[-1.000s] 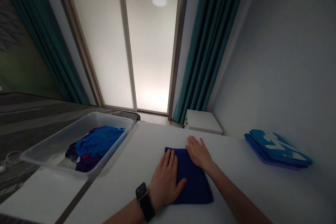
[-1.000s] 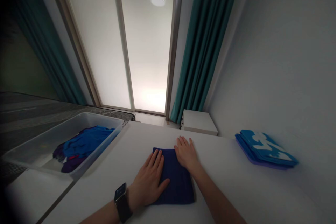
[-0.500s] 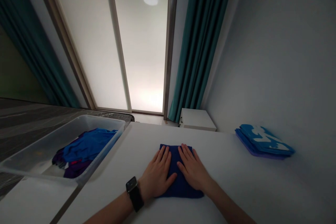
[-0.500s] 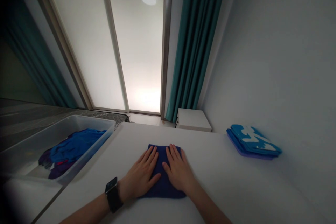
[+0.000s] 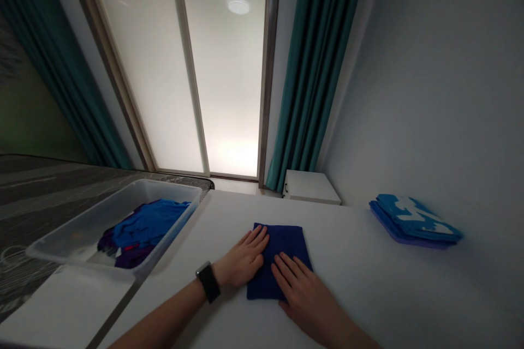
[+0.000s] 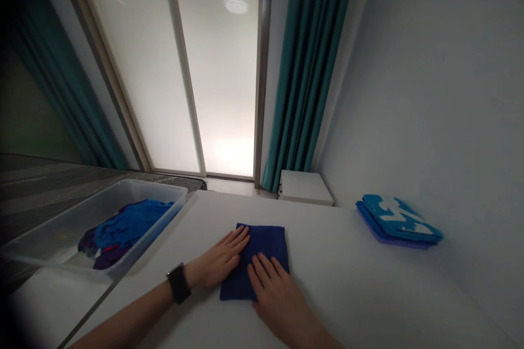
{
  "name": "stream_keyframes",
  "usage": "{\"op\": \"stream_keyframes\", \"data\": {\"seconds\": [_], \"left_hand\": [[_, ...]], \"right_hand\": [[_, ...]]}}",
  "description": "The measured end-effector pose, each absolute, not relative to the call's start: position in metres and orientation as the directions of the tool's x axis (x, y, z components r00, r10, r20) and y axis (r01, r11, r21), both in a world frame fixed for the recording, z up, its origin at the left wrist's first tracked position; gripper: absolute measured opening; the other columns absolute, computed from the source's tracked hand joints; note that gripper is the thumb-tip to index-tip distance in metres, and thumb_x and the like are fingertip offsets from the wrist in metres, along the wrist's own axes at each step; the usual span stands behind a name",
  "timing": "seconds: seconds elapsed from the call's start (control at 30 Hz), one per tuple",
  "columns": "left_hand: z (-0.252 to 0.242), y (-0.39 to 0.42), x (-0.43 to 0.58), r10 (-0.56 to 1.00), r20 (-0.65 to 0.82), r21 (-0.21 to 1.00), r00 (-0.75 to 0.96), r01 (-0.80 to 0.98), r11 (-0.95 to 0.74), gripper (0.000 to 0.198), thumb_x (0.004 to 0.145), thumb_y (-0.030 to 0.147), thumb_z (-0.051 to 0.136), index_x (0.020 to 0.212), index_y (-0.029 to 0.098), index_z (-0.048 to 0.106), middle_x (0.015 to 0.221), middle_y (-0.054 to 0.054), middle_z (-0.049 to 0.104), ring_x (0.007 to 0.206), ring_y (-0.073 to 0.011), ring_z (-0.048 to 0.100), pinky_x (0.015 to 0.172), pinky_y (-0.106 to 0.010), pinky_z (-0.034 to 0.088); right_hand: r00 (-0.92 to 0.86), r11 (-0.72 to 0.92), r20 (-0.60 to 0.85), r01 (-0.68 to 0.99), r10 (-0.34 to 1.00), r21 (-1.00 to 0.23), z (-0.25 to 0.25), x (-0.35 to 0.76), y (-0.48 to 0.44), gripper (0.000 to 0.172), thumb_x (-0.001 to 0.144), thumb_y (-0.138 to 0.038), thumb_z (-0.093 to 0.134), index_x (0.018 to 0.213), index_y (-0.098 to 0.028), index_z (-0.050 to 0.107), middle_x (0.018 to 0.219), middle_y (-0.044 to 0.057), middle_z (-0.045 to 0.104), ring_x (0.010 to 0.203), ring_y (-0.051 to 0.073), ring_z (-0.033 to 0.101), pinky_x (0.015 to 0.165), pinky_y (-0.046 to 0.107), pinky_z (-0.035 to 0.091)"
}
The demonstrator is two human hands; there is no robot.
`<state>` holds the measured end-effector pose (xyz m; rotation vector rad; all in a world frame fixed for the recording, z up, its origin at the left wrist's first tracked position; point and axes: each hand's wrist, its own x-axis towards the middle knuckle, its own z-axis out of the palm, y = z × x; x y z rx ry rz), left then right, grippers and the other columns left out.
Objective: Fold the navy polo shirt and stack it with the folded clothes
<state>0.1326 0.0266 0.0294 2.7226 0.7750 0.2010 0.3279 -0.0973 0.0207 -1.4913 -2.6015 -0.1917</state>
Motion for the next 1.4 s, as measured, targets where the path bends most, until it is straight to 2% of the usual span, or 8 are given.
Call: {"op": "stream_keyframes", "data": {"seconds": [0.13,0.37,0.53,0.6,0.77,1.0,1.23,1.4], "left_hand": [[0.034,0.033,0.130,0.531,-0.008,0.397,0.847,0.490,-0.776,0.055,0.095,0.020,0.032,0.149,0.011,0.031,0.158,-0.012,0.018,0.147,-0.0223,0.010,0.119,-0.043,0.015],[0.034,0.044,0.126,0.531,0.057,0.680,0.846,0.357,-0.641,0.050,0.097,0.030,0.031,0.143,0.013,0.044,0.154,-0.012,0.031,0.145,-0.0216,0.021,0.119,-0.043,0.017],[0.034,0.025,0.117,0.958,0.109,0.992,0.264,0.036,-0.123,0.049,0.091,0.046,0.040,0.126,0.015,0.054,0.125,-0.014,0.063,0.123,-0.0251,0.055,0.109,-0.046,0.036],[0.033,0.005,0.110,0.991,-0.067,0.971,0.112,-0.223,0.091,0.044,0.086,0.044,0.046,0.118,0.014,0.053,0.109,-0.013,0.067,0.107,-0.0258,0.064,0.098,-0.045,0.047],[0.031,-0.033,0.107,0.768,-0.423,0.687,0.481,-0.382,0.618,0.032,0.087,0.039,0.046,0.105,0.013,0.052,0.097,-0.015,0.069,0.086,-0.0234,0.071,0.096,-0.041,0.048],[0.031,0.005,0.146,0.762,-0.443,0.714,0.473,-0.329,0.618,0.022,0.089,0.035,0.055,0.095,0.014,0.058,0.084,-0.007,0.071,0.076,-0.0188,0.070,0.080,-0.031,0.054],[0.019,0.021,0.154,0.848,-0.381,0.852,0.369,-0.216,0.477,0.026,0.076,0.020,0.075,0.097,0.011,0.063,0.088,-0.012,0.073,0.079,-0.0216,0.071,0.082,-0.034,0.056],[0.041,0.018,0.154,0.813,-0.303,0.860,0.497,-0.225,0.458,0.031,0.075,0.023,0.076,0.102,0.011,0.066,0.097,-0.012,0.074,0.087,-0.0232,0.071,0.085,-0.035,0.055]], "right_hand": [[-0.490,0.463,0.223,0.871,0.843,0.164,0.008,0.313,-0.091,0.045,0.092,-0.017,0.048,0.137,-0.008,0.050,0.139,0.021,0.051,0.128,0.036,0.048,0.101,0.052,0.045],[-0.320,0.300,0.262,0.947,0.910,0.112,0.003,0.278,-0.069,0.044,0.090,-0.008,0.042,0.132,-0.009,0.055,0.132,0.023,0.057,0.122,0.035,0.055,0.098,0.054,0.047],[-0.250,0.269,0.144,0.954,0.958,-0.135,0.030,0.293,-0.064,0.057,0.079,-0.006,0.052,0.135,-0.013,0.053,0.135,0.015,0.057,0.124,0.027,0.054,0.102,0.039,0.045],[-0.201,0.217,0.095,0.950,0.975,-0.223,0.045,0.301,-0.061,0.057,0.078,-0.011,0.055,0.135,-0.016,0.054,0.133,0.013,0.060,0.119,0.026,0.058,0.098,0.037,0.048],[-0.108,0.115,0.042,0.950,0.993,-0.291,0.062,0.311,-0.054,0.053,0.081,-0.021,0.053,0.134,-0.023,0.056,0.122,0.009,0.067,0.109,0.028,0.065,0.092,0.040,0.049],[-0.217,0.247,0.151,0.944,0.964,-0.220,0.031,0.293,-0.083,0.069,0.074,-0.012,0.055,0.142,-0.020,0.046,0.143,0.008,0.049,0.129,0.026,0.049,0.104,0.039,0.044],[-0.349,0.395,0.235,0.900,0.907,-0.187,0.004,0.288,-0.112,0.070,0.080,-0.041,0.063,0.145,-0.028,0.041,0.151,0.009,0.039,0.138,0.032,0.037,0.112,0.053,0.032],[-0.043,0.162,0.352,0.935,0.935,-0.315,0.037,0.345,-0.078,0.053,0.091,-0.035,0.047,0.143,-0.023,0.043,0.152,0.009,0.038,0.141,0.026,0.031,0.118,0.053,0.017]]}}
